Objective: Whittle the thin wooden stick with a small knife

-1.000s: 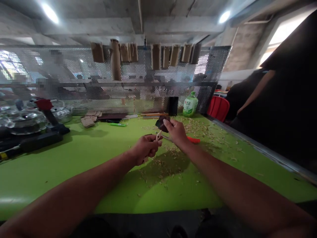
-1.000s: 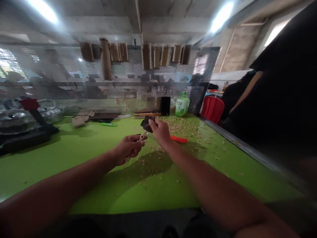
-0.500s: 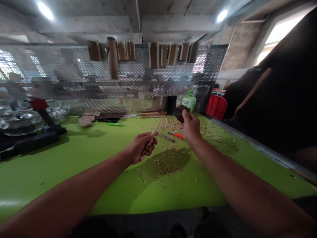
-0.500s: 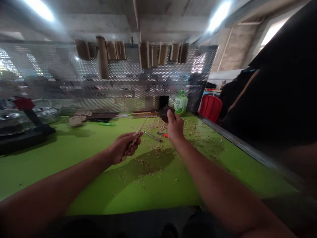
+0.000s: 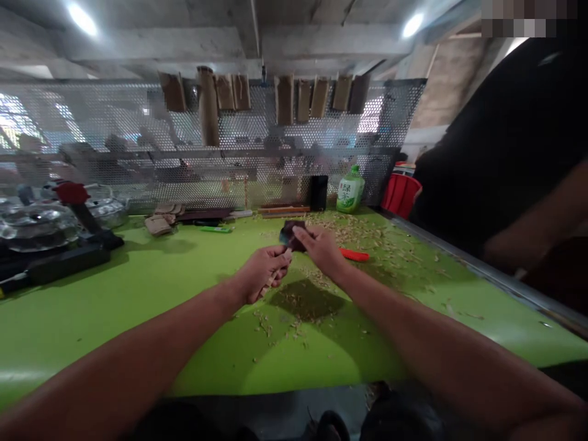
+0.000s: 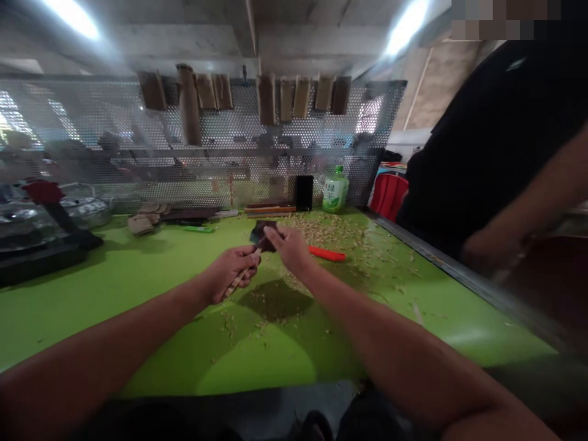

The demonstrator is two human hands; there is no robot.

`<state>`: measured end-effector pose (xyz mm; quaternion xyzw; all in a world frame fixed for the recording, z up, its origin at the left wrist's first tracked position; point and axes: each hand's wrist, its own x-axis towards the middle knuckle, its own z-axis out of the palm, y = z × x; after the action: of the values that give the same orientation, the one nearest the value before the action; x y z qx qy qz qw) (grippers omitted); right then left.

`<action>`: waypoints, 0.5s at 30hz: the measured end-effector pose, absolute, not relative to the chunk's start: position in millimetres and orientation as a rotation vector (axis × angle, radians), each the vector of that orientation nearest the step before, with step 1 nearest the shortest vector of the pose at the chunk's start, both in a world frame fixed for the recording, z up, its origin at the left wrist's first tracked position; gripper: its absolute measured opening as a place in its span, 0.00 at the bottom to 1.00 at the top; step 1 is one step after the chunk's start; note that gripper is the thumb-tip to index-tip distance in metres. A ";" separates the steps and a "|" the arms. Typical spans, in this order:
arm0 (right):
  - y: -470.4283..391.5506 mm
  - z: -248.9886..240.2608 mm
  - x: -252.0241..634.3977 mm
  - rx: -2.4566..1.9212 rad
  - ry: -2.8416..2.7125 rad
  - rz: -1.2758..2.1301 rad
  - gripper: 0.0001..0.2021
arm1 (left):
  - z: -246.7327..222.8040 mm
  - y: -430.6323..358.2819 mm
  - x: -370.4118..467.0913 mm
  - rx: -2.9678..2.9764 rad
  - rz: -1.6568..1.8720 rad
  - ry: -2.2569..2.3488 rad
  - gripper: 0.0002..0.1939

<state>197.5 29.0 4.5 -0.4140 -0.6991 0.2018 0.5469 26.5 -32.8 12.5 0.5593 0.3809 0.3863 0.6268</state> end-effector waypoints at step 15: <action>31.9 -0.2 193.4 -0.993 -1.665 0.607 0.23 | 7.8 -32.2 30.6 1.331 0.942 0.909 0.11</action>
<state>193.4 31.9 -0.2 -0.4154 -0.6966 0.2539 0.5270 30.6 -32.2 7.8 0.5729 0.3915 0.4055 0.5951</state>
